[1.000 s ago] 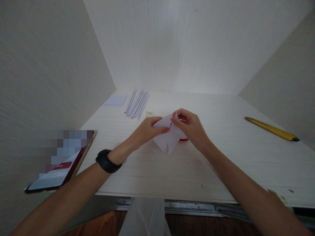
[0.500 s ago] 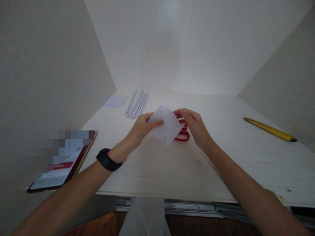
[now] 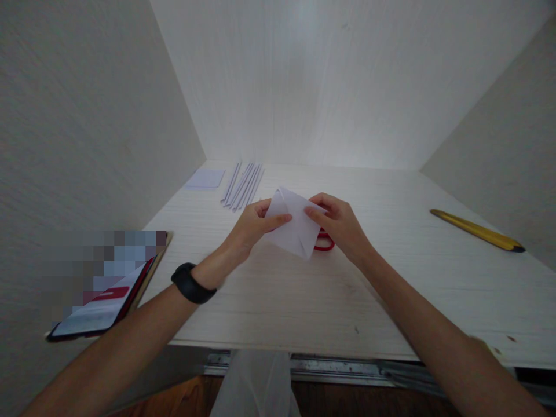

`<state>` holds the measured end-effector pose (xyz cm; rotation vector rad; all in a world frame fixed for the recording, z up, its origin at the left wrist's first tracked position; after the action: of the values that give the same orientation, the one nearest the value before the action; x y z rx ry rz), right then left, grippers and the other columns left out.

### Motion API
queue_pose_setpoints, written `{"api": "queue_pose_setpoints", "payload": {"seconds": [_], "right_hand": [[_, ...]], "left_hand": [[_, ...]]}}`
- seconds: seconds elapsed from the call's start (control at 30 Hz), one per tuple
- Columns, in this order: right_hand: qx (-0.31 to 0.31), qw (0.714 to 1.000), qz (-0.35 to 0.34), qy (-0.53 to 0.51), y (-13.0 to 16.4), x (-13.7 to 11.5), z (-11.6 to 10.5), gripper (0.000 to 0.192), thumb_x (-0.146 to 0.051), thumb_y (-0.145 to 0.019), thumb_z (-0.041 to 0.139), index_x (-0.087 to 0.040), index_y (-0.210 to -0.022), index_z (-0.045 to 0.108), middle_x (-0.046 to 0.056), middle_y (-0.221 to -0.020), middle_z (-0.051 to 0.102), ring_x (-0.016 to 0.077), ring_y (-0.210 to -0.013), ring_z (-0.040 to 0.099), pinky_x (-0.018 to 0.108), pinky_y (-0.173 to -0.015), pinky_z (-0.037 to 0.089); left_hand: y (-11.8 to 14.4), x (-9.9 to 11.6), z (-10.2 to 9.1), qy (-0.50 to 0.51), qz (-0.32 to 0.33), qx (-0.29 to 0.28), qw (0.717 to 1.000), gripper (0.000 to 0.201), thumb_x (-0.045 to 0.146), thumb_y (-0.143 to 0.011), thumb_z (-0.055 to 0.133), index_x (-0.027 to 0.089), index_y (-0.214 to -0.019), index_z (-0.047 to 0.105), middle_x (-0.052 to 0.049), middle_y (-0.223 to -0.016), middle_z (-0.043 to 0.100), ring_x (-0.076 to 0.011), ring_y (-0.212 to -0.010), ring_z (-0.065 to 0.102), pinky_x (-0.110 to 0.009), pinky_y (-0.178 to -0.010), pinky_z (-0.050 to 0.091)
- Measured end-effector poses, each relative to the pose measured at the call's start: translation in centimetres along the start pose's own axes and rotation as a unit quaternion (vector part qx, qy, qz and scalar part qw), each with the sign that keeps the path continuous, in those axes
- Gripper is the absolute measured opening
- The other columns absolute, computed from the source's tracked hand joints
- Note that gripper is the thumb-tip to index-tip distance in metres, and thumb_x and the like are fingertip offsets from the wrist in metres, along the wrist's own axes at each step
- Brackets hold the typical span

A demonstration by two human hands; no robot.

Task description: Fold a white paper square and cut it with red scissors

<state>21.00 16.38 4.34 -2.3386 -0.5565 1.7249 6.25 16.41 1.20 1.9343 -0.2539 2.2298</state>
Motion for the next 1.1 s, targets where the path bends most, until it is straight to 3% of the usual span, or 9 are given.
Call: {"api": "queue_pose_setpoints", "payload": {"seconds": [0.37,0.5,0.8,0.93,1.1], "right_hand": [[0.014,0.984,-0.05,0.168,0.2,-1.7,0.0,0.008,-0.024,-0.079,0.058,-0.017,-0.075,0.062,0.002,-0.073,0.064,0.0151,-0.07,0.057,0.029,-0.066,0.043],[-0.003,0.988,-0.051,0.146,0.2,-1.7,0.4,0.009,-0.026,-0.079,0.058,-0.018,-0.079,0.062,0.003,-0.077,0.064,0.0149,-0.072,0.057,0.027,-0.065,0.043],[0.009,0.999,0.002,0.047,0.0,-0.6,-0.1,0.016,-0.034,-0.076,0.059,-0.018,-0.077,0.057,0.001,-0.072,0.059,0.0133,-0.066,0.054,0.025,-0.057,0.042],[-0.009,0.998,0.021,0.057,0.2,-0.6,0.2,0.014,-0.032,-0.076,0.058,-0.018,-0.075,0.057,0.0,-0.067,0.057,0.0135,-0.065,0.054,0.024,-0.054,0.041],[-0.039,0.998,0.013,0.049,0.3,-0.6,0.9,0.011,-0.03,-0.076,0.058,-0.018,-0.075,0.057,-0.001,-0.065,0.056,0.0133,-0.064,0.054,0.023,-0.054,0.041]], "left_hand": [[0.3,1.7,1.3,-0.07,0.057,-0.04,0.995,0.037,0.024,-0.058,0.081,0.016,-0.09,0.064,-0.002,-0.084,0.068,-0.0145,-0.075,0.062,-0.024,-0.067,0.049],[0.1,1.3,0.8,-0.113,0.066,-0.035,0.991,0.03,0.026,-0.064,0.077,0.014,-0.088,0.065,-0.002,-0.082,0.066,-0.0138,-0.072,0.061,-0.025,-0.064,0.047],[-0.2,0.6,0.1,-0.072,0.031,-0.008,0.997,0.035,0.025,-0.058,0.08,0.016,-0.089,0.066,-0.002,-0.084,0.067,-0.0142,-0.074,0.061,-0.025,-0.066,0.046],[0.2,0.7,0.1,-0.057,0.011,-0.006,0.998,0.03,0.034,-0.066,0.077,0.019,-0.09,0.069,-0.001,-0.078,0.068,-0.0118,-0.067,0.058,-0.022,-0.058,0.04],[0.2,0.8,0.2,-0.05,0.002,-0.004,0.999,0.02,0.032,-0.065,0.077,0.017,-0.077,0.071,0.0,-0.071,0.066,-0.01,-0.063,0.055,-0.021,-0.056,0.037]]}}
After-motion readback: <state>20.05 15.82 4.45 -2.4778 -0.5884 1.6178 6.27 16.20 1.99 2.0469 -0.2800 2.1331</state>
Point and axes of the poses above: each hand's wrist, its own y-axis away from the middle knuckle, its own z-axis out of the palm, x = y × z, the point moved 9 cm from there along -y, towards the middle knuckle
